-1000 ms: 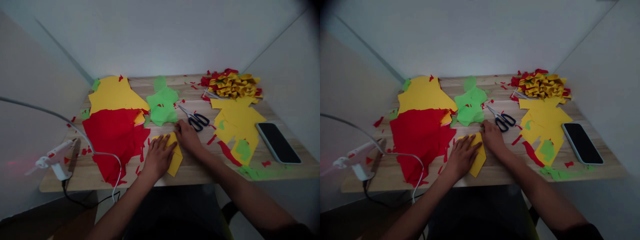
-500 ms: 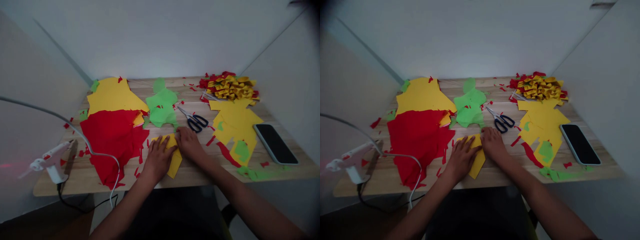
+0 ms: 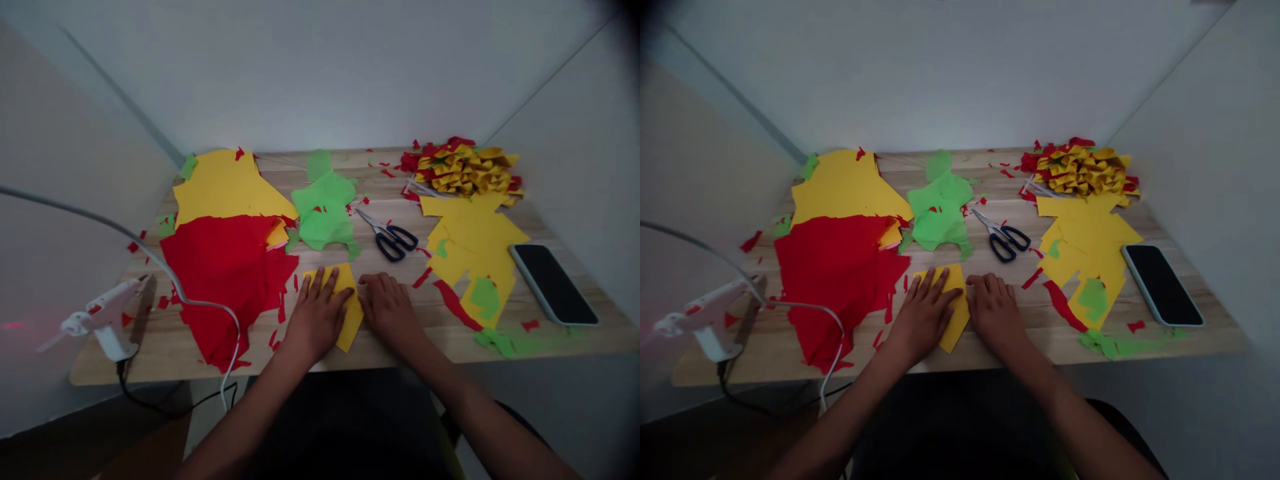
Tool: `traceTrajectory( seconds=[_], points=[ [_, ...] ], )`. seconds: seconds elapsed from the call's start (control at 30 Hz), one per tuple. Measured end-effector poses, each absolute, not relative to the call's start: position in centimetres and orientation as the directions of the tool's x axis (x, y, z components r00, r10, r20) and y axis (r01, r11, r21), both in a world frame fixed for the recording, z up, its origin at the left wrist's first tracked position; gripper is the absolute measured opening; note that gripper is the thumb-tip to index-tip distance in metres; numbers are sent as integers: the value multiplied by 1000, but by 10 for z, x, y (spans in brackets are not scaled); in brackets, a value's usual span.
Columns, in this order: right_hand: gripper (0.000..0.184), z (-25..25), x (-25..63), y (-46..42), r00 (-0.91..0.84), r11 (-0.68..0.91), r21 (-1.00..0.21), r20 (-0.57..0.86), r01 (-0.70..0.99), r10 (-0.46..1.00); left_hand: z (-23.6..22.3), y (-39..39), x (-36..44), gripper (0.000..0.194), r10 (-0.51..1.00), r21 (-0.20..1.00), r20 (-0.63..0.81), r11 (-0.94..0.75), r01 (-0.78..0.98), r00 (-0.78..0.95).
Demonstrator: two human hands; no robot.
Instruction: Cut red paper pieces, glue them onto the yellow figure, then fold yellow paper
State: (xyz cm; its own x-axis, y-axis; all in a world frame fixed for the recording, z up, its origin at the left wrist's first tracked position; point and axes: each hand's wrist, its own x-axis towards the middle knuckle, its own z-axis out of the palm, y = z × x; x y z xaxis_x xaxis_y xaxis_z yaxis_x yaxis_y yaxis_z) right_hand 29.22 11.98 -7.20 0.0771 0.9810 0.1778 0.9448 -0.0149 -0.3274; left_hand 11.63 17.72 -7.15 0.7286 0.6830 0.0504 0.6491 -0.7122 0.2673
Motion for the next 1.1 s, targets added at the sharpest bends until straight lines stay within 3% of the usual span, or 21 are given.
traceTrajectory(
  seconds=[0.43, 0.67, 1.1],
  points=[
    [24, -76, 290, 182, 95, -64, -156, 198, 986, 976, -74, 176, 112, 51, 653, 201, 26, -745, 636, 757],
    [43, -77, 282, 128, 18, 31, -250, 194, 968, 981, -74, 177, 113, 52, 657, 220, 18, -738, 638, 753],
    [42, -82, 287, 177, 82, -28, -253, 208, 967, 975, -72, 178, 112, 48, 651, 247, 40, -742, 624, 758]
  ],
)
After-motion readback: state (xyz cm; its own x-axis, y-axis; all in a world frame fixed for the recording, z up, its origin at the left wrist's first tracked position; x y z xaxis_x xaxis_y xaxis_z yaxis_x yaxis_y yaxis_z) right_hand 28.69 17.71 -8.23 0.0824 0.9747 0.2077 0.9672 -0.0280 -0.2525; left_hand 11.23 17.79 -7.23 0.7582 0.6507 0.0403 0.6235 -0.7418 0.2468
